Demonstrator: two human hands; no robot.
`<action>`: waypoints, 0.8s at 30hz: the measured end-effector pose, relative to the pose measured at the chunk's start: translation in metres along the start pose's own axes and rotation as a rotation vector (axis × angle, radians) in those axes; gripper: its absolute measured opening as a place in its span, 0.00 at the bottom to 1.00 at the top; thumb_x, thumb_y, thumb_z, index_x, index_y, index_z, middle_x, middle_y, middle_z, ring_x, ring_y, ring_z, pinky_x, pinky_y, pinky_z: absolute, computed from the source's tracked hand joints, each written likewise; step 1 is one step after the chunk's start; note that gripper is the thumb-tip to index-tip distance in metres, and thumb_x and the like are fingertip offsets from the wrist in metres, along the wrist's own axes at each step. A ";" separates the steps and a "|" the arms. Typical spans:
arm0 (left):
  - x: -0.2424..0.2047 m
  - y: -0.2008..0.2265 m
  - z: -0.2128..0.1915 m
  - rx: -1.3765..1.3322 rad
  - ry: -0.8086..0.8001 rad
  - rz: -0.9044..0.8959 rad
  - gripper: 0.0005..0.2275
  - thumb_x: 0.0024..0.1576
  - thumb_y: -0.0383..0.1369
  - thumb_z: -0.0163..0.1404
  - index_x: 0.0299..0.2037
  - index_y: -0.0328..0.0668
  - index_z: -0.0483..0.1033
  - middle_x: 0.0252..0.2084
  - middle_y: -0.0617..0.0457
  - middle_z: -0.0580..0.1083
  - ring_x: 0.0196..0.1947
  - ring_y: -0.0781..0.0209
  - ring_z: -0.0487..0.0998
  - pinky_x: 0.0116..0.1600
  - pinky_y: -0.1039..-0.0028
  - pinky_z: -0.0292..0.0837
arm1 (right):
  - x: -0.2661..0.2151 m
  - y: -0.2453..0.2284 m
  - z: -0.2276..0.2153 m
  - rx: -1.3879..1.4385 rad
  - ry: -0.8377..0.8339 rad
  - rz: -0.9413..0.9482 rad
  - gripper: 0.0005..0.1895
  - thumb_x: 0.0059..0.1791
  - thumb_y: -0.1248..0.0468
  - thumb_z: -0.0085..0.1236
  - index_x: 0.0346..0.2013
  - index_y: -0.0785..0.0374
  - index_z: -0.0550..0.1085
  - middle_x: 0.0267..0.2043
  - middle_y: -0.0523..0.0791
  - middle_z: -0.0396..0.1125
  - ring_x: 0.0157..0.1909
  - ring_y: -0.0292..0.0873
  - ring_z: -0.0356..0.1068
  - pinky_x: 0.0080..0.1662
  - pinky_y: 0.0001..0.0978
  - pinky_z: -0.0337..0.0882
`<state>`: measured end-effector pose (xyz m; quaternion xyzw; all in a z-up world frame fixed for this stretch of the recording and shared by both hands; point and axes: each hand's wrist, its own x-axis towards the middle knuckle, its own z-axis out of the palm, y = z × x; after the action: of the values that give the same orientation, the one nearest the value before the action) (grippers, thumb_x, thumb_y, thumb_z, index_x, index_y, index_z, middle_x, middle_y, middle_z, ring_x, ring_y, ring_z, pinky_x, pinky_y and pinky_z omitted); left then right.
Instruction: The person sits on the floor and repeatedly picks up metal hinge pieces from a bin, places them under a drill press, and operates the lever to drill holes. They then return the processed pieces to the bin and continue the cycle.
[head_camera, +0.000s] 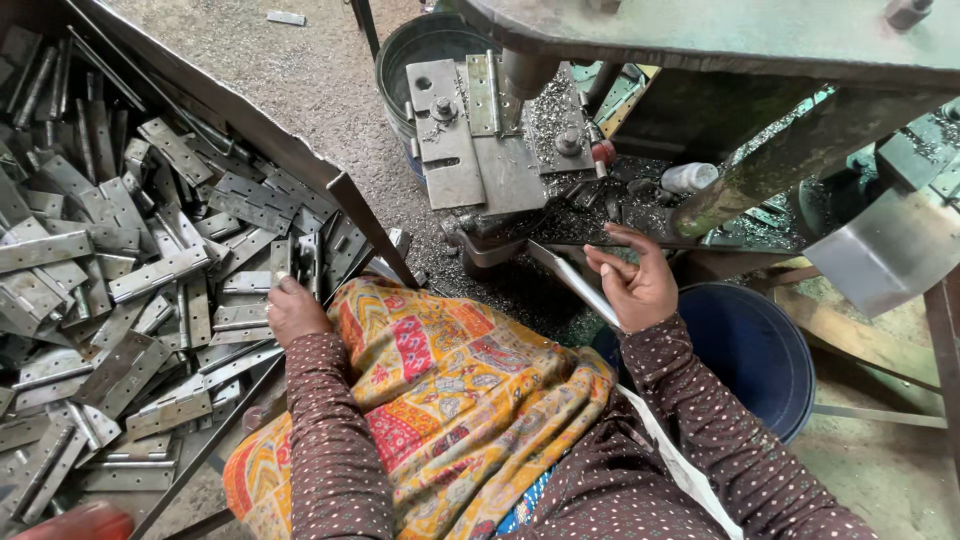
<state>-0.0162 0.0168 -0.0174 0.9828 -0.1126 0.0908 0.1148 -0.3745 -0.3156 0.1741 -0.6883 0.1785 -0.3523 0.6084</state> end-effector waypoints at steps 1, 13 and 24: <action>0.001 -0.002 0.002 -0.127 -0.053 -0.109 0.09 0.70 0.31 0.42 0.53 0.34 0.68 0.48 0.37 0.72 0.44 0.40 0.77 0.48 0.58 0.75 | 0.001 0.002 0.000 0.008 0.009 0.006 0.23 0.51 0.84 0.41 0.61 0.70 0.59 0.70 0.53 0.56 0.63 0.52 0.70 0.64 0.41 0.73; 0.018 0.001 -0.077 -0.215 0.002 -0.130 0.13 0.55 0.24 0.50 0.49 0.28 0.68 0.57 0.37 0.70 0.42 0.42 0.78 0.45 0.58 0.76 | 0.004 -0.017 0.011 -0.245 0.110 -0.012 0.26 0.45 0.85 0.37 0.56 0.72 0.65 0.64 0.52 0.63 0.59 0.48 0.73 0.58 0.33 0.75; -0.054 0.154 -0.278 -1.193 0.225 0.383 0.12 0.61 0.28 0.58 0.52 0.34 0.74 0.51 0.44 0.78 0.48 0.59 0.80 0.53 0.72 0.79 | 0.005 -0.023 0.016 -0.434 0.115 -0.044 0.20 0.48 0.82 0.45 0.54 0.70 0.68 0.60 0.51 0.67 0.55 0.44 0.75 0.51 0.28 0.78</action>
<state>-0.1474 -0.0500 0.2698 0.6967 -0.3050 0.1340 0.6353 -0.3638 -0.3033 0.1979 -0.7857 0.2696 -0.3573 0.4271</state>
